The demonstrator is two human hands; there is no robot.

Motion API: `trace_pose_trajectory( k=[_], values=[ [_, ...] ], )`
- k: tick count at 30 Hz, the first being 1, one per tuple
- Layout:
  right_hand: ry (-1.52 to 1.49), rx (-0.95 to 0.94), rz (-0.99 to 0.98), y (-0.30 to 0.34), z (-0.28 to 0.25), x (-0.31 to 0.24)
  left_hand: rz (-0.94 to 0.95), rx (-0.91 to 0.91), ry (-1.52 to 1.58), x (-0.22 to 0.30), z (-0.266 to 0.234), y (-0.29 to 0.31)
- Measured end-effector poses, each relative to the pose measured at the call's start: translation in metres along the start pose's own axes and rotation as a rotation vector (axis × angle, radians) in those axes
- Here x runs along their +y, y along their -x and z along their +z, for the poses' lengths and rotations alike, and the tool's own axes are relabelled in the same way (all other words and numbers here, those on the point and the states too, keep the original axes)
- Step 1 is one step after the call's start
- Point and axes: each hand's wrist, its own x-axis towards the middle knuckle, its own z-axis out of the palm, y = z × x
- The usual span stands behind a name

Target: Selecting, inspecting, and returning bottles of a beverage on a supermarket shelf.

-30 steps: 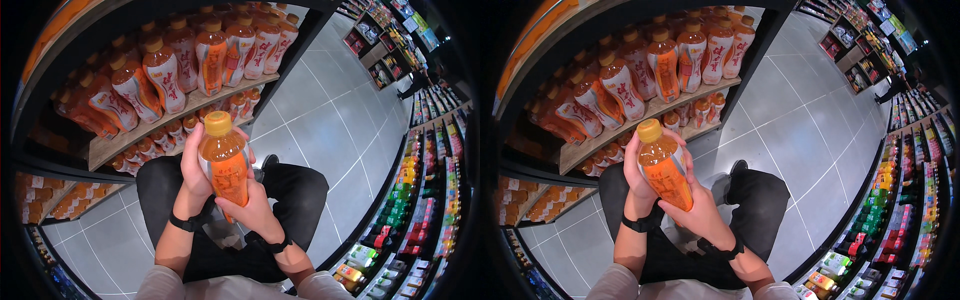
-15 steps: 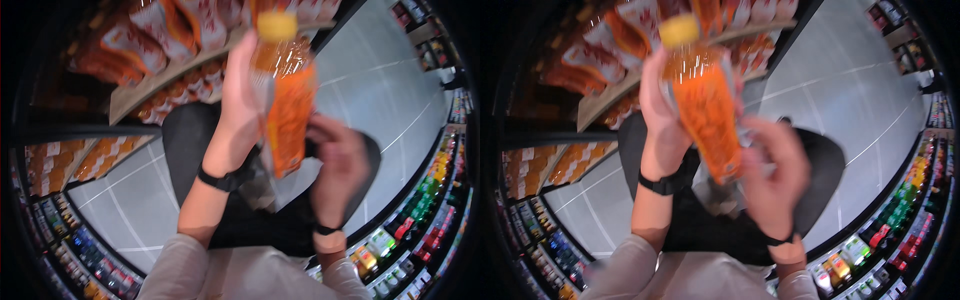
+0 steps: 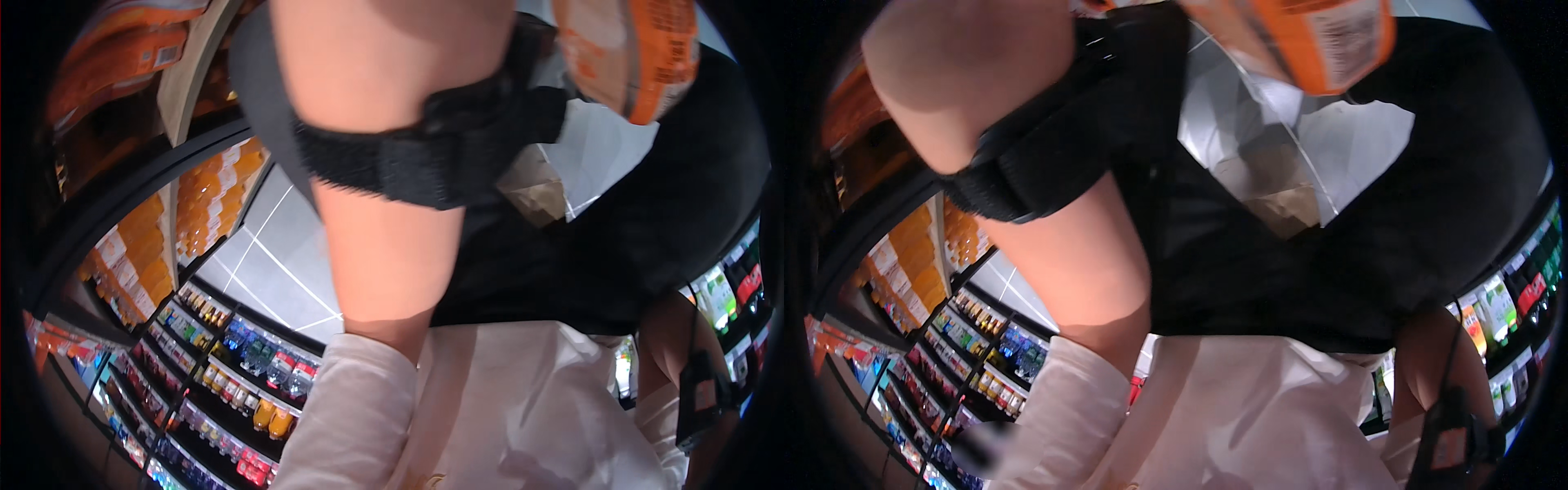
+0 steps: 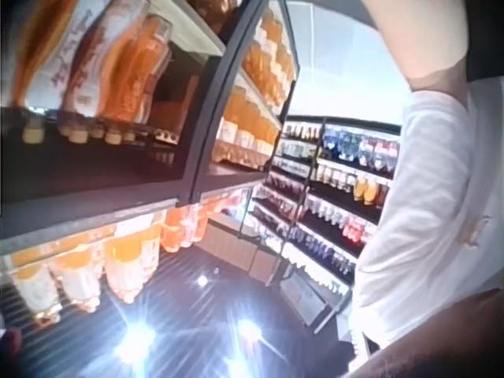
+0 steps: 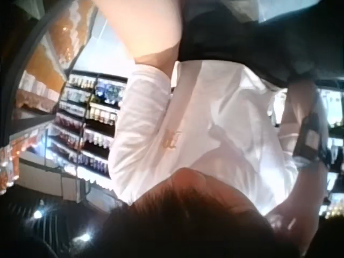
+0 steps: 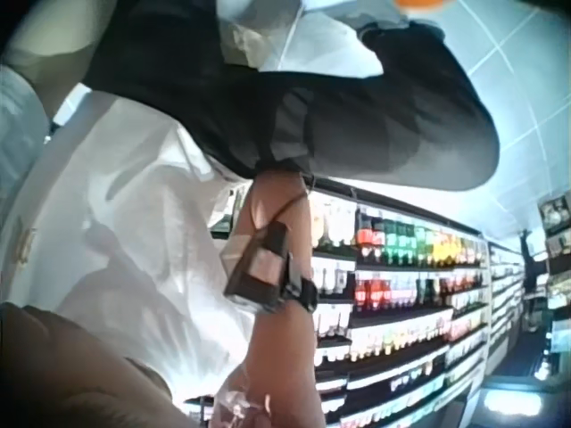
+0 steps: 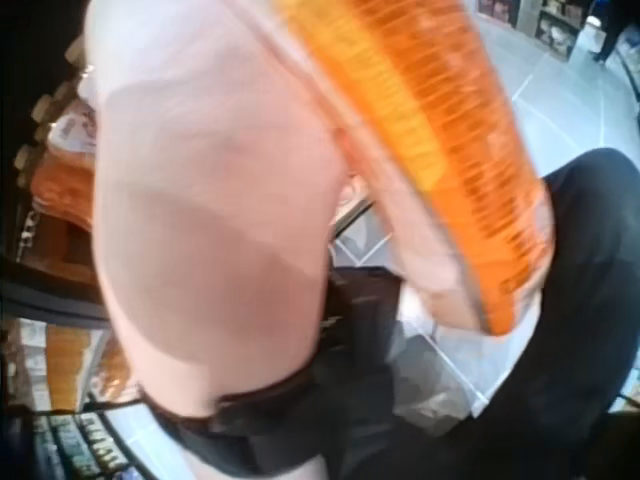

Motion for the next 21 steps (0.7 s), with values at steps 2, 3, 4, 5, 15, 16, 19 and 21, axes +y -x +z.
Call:
trace_pose_trajectory(
  k=[2,3,4,5,15,16,19,21],
  values=[
    [0.063,-0.002,0.043,0.007,-0.007,-0.004,-0.038,-0.021,0.098,-0.02,-0.003,0.006],
    [0.098,0.001,0.056,0.01,-0.009,-0.004,-0.053,-0.031,0.132,-0.026,-0.003,0.007],
    [0.009,0.029,0.025,0.014,0.0,0.005,-0.018,0.003,0.052,-0.015,0.003,0.021],
    [0.014,0.013,0.045,0.007,0.009,0.005,-0.016,0.014,0.079,-0.014,0.0,0.023],
    [0.019,-0.039,0.071,0.007,-0.003,0.007,-0.005,0.012,0.173,-0.013,-0.007,0.007],
    [0.022,-0.055,0.078,0.005,-0.008,0.008,-0.005,0.014,0.187,-0.018,-0.004,0.006],
    [0.0,-0.053,0.1,0.012,-0.003,0.013,0.008,0.027,0.158,-0.013,-0.005,0.009],
    [-0.027,-0.056,0.104,0.01,0.008,0.025,0.015,0.035,0.148,-0.004,-0.007,0.009]
  ],
)
